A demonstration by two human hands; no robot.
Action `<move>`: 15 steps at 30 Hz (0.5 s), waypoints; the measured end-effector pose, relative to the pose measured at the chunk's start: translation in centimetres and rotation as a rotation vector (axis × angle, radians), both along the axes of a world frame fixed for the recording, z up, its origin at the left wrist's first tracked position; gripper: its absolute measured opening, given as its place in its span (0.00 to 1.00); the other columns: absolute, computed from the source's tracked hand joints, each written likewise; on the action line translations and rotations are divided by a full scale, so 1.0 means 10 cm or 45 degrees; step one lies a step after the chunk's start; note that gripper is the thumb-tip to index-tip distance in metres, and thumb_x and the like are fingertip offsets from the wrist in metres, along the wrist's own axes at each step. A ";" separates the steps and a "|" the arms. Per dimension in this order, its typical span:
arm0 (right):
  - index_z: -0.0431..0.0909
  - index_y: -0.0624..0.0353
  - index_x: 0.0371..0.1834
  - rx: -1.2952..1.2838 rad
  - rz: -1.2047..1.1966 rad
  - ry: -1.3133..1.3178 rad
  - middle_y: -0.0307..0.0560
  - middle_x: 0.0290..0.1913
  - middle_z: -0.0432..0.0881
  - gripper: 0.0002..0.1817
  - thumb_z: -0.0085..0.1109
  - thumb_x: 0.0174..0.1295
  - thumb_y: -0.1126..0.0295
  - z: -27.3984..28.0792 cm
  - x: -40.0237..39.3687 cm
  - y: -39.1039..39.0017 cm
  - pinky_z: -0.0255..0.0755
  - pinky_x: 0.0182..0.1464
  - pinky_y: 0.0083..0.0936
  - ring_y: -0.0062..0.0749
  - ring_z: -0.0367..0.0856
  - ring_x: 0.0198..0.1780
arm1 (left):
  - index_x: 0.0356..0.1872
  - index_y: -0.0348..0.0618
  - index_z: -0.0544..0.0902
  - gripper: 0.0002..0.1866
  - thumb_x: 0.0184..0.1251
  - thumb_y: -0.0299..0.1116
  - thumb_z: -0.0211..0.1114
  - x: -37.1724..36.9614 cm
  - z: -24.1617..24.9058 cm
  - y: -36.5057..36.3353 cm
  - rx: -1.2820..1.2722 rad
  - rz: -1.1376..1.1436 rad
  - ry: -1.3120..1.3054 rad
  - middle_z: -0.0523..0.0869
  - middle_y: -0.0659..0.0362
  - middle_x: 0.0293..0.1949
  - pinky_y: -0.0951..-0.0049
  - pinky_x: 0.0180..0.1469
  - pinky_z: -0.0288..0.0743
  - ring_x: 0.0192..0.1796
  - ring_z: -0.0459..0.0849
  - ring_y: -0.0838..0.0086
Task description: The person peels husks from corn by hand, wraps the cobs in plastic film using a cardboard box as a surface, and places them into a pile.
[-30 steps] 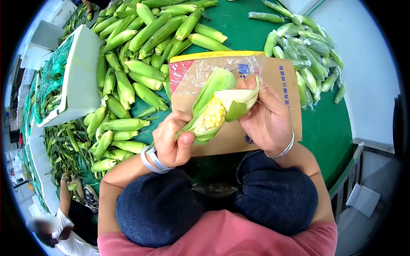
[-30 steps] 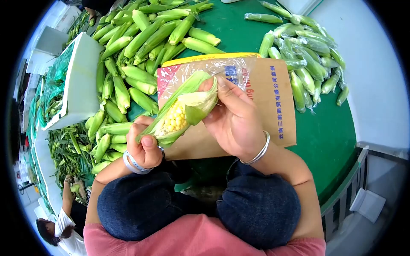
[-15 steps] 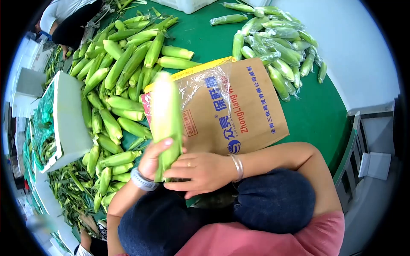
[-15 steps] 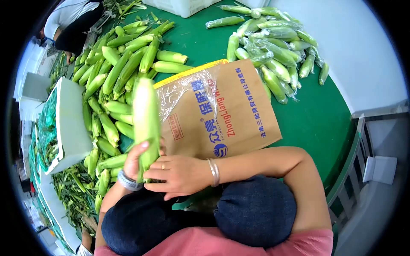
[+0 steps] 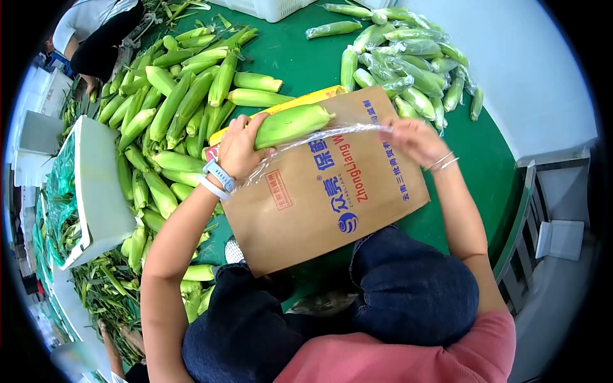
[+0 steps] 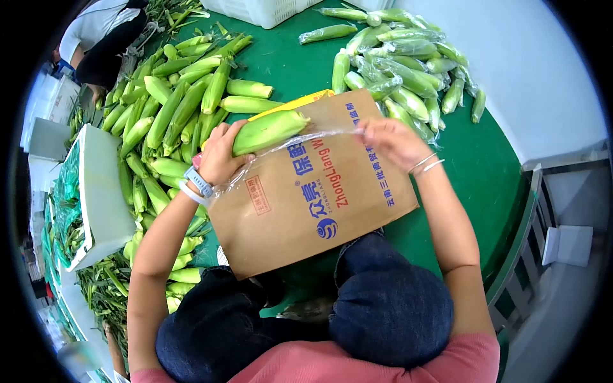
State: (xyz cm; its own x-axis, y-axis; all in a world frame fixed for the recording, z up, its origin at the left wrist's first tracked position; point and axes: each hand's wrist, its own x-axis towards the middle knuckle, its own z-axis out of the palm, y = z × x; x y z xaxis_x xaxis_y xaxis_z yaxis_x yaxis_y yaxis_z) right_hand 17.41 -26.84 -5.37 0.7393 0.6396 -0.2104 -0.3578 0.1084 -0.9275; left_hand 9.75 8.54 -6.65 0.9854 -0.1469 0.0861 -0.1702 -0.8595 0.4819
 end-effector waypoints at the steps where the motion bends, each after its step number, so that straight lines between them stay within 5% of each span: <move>1: 0.80 0.60 0.37 0.147 0.015 -0.054 0.43 0.46 0.79 0.09 0.57 0.61 0.66 0.19 0.11 0.14 0.68 0.55 0.26 0.28 0.76 0.49 | 0.59 0.44 0.67 0.38 0.42 0.31 0.73 0.00 -0.01 0.00 0.035 -0.064 0.075 0.73 0.48 0.41 0.61 0.50 0.67 0.46 0.71 0.54; 2: 0.80 0.59 0.40 0.297 0.025 -0.106 0.44 0.46 0.79 0.10 0.57 0.60 0.66 0.33 0.18 0.38 0.67 0.57 0.26 0.28 0.76 0.50 | 0.58 0.48 0.67 0.37 0.41 0.31 0.73 0.01 0.02 -0.05 -0.004 -0.119 0.113 0.74 0.48 0.41 0.59 0.49 0.69 0.46 0.72 0.53; 4: 0.78 0.57 0.46 -0.236 -0.073 -0.472 0.46 0.48 0.76 0.13 0.55 0.62 0.65 0.24 0.22 0.90 0.64 0.58 0.27 0.32 0.73 0.53 | 0.58 0.44 0.67 0.38 0.41 0.30 0.72 0.05 0.04 -0.12 0.050 -0.133 0.149 0.73 0.47 0.41 0.59 0.50 0.68 0.47 0.71 0.53; 5: 0.76 0.58 0.49 -0.267 0.158 -0.832 0.45 0.48 0.74 0.15 0.55 0.62 0.64 0.05 0.22 1.22 0.63 0.57 0.28 0.32 0.71 0.54 | 0.58 0.40 0.66 0.38 0.41 0.30 0.72 0.06 0.03 -0.13 0.099 -0.140 0.189 0.72 0.47 0.42 0.60 0.51 0.67 0.47 0.70 0.52; 6: 0.73 0.59 0.51 -0.294 0.387 -1.191 0.44 0.47 0.71 0.18 0.55 0.62 0.62 -0.11 0.22 1.45 0.63 0.55 0.28 0.33 0.70 0.54 | 0.57 0.37 0.66 0.37 0.40 0.29 0.72 0.04 -0.05 -0.11 0.066 -0.181 0.053 0.72 0.46 0.42 0.59 0.51 0.67 0.47 0.70 0.52; 7: 0.73 0.59 0.51 -0.272 0.371 -1.200 0.44 0.47 0.71 0.18 0.55 0.62 0.62 -0.11 0.16 1.53 0.63 0.55 0.28 0.33 0.70 0.54 | 0.52 0.35 0.68 0.33 0.40 0.28 0.71 0.01 -0.02 -0.10 0.009 -0.248 -0.196 0.72 0.46 0.42 0.60 0.50 0.68 0.45 0.71 0.51; 9: 0.66 0.51 0.60 -0.723 0.170 -2.186 0.47 0.49 0.70 0.29 0.60 0.56 0.53 -0.15 -0.01 1.65 0.64 0.52 0.33 0.37 0.70 0.54 | 0.45 0.36 0.72 0.26 0.41 0.28 0.72 -0.21 0.02 -0.07 -0.037 -0.025 -0.624 0.72 0.48 0.38 0.61 0.45 0.69 0.40 0.72 0.53; 11: 0.65 0.48 0.61 -0.761 0.164 -2.074 0.46 0.48 0.70 0.33 0.60 0.53 0.50 -0.26 0.02 1.69 0.63 0.52 0.35 0.38 0.70 0.52 | 0.34 0.37 0.71 0.21 0.44 0.33 0.73 -0.52 -0.09 0.19 0.199 -0.042 -0.756 0.69 0.52 0.30 0.63 0.35 0.64 0.32 0.68 0.58; 14: 0.63 0.43 0.63 -0.817 0.201 -1.958 0.45 0.46 0.70 0.35 0.61 0.51 0.47 -0.27 0.05 1.71 0.62 0.51 0.37 0.39 0.71 0.49 | 0.31 0.37 0.71 0.26 0.48 0.52 0.69 -0.87 -0.03 0.06 0.366 0.108 -0.431 0.70 0.52 0.31 0.64 0.37 0.63 0.33 0.69 0.58; 15: 0.63 0.41 0.63 -0.838 0.226 -1.956 0.45 0.46 0.70 0.34 0.61 0.52 0.48 -0.26 0.07 1.71 0.62 0.50 0.37 0.39 0.71 0.49 | 0.34 0.36 0.72 0.25 0.53 0.51 0.64 -0.89 -0.05 0.03 0.508 0.121 -0.317 0.71 0.51 0.32 0.63 0.38 0.65 0.35 0.71 0.58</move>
State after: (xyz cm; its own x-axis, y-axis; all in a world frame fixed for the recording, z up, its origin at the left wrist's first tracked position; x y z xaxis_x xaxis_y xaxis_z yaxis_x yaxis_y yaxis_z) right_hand 18.08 -9.78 -7.95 0.4324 0.8347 0.3412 0.8953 -0.3526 -0.2721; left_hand 0.86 8.80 -7.13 0.9528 -0.1267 0.2761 -0.1503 -0.9864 0.0659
